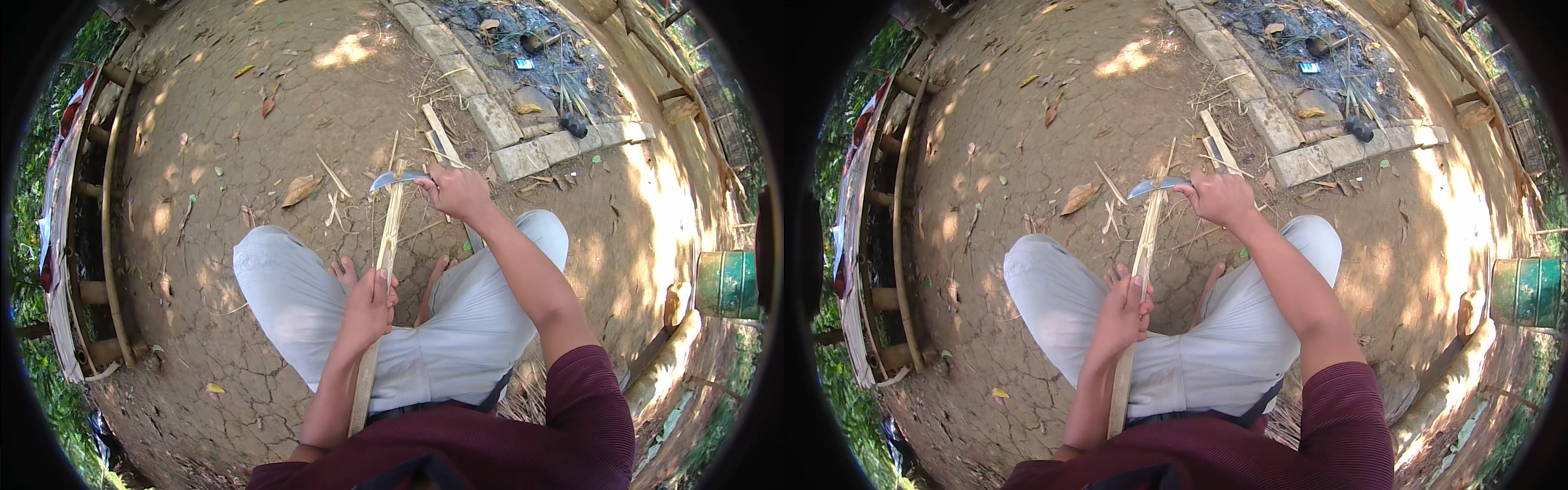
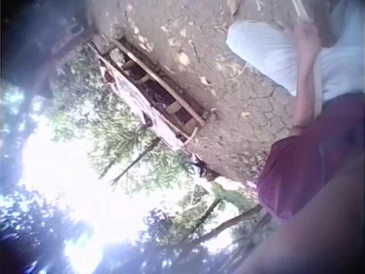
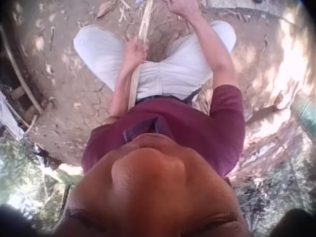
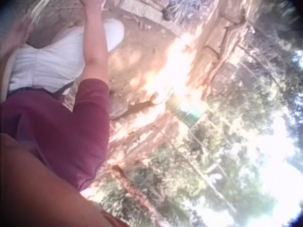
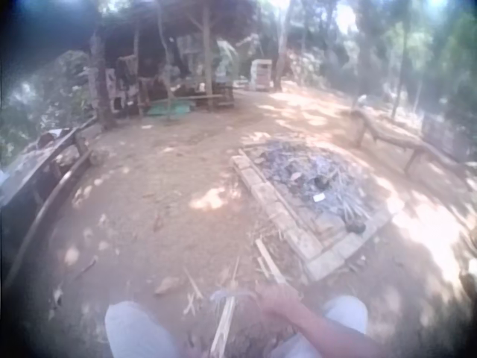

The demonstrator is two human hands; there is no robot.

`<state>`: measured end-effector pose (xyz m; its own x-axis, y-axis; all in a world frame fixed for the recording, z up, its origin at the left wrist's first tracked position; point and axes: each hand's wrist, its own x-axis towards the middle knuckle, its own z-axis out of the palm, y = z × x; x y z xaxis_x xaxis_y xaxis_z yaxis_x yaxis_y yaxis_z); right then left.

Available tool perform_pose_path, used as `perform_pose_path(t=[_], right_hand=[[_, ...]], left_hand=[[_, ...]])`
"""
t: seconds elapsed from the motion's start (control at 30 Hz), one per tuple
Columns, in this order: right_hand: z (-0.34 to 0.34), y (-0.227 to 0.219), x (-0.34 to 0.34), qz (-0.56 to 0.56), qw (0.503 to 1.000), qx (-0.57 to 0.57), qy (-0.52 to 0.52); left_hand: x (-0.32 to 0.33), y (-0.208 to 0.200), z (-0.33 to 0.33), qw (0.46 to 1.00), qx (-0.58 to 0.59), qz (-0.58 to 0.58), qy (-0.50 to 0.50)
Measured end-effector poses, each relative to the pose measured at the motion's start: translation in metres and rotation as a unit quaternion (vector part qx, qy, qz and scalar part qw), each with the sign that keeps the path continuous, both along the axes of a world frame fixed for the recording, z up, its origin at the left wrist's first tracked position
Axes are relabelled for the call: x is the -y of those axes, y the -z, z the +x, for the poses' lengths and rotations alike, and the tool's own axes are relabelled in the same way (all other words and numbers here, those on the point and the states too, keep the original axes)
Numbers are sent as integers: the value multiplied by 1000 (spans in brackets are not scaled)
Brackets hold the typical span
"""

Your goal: The person uses a curved blade and a straight blade to shave thin strips and larger chips from a long piece of wood while sitting outdoors.

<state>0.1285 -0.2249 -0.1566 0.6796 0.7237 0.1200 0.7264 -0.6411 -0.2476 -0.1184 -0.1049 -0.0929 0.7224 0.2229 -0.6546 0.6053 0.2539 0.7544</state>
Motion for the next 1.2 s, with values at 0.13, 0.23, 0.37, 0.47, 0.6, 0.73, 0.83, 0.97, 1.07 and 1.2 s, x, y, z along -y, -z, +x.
perform_pose_path(t=[0.13, 0.23, 0.37, 0.47, 0.6, 0.73, 0.83, 0.97, 1.07, 1.2], right_hand=[[15, 11, -1, -14, 999, 30, -20], [29, 13, -1, -2, 999, 44, -28], [35, 17, 3, -6, 999, 46, -28], [45, 22, -2, -47, 984, -32, 168], [78, 0, 27, 3, 972, -89, 217], [5, -41, -9, 43, 985, -135, 96], [-55, -34, 6, 88, 980, -176, 16], [-88, -31, 9, 82, 990, -113, -16], [-76, -23, 9, 81, 990, -111, 37], [-33, -17, 17, 57, 989, -100, 91]], left_hand=[[-3, -2, 12, 999, 2, -30, -12], [-6, -1, 12, 999, 14, -36, -2], [-1, -7, 7, 999, 1, -45, -12], [-5, -11, 4, 997, -15, -71, -17], [-17, -27, -28, 997, -33, -48, -49], [-42, -16, 8, 990, 7, -120, -71], [-39, -13, 17, 989, 27, -130, -66], [-23, -21, 22, 991, -5, -121, -49], [-9, -18, 19, 993, -4, -114, -20], [-1, -15, 11, 992, 13, -126, -6]])
